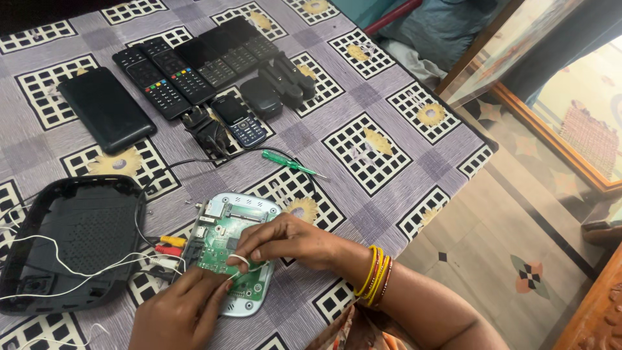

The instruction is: The person opens the casing of a black electronic device using a screwdriver, revealing the internal circuit board, and then uses the screwdriver to manipulate wires and components on the board.

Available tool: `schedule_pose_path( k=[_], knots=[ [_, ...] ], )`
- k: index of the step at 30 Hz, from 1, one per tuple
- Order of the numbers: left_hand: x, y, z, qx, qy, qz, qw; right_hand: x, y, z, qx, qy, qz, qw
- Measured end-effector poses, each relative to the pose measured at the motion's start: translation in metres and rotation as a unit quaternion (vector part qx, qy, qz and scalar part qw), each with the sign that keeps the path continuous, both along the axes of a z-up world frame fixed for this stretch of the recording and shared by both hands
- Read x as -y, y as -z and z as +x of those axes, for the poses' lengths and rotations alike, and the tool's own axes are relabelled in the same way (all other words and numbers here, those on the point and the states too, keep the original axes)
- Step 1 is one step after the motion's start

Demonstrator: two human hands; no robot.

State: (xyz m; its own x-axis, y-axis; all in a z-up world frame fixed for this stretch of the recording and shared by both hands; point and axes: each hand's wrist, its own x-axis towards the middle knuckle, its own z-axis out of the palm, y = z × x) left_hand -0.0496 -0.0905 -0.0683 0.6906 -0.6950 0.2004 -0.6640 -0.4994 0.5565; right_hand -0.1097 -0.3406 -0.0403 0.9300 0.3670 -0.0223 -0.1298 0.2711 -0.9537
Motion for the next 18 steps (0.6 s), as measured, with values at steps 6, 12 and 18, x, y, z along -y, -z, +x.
schedule_pose_path(
  k=[6,12,18],
  knots=[
    [-0.001,0.000,-0.002,0.006,-0.002,-0.004,1.000,-0.006,0.013,0.005,-0.021,0.086,-0.079,0.993],
    [-0.003,-0.018,-0.008,-0.094,-0.034,0.012,0.995,0.002,0.025,0.007,0.046,0.122,-0.182,0.975],
    [-0.006,-0.044,-0.014,-0.081,-0.048,-0.126,0.988,0.001,0.020,0.009,0.166,0.128,-0.289,0.934]
  ],
)
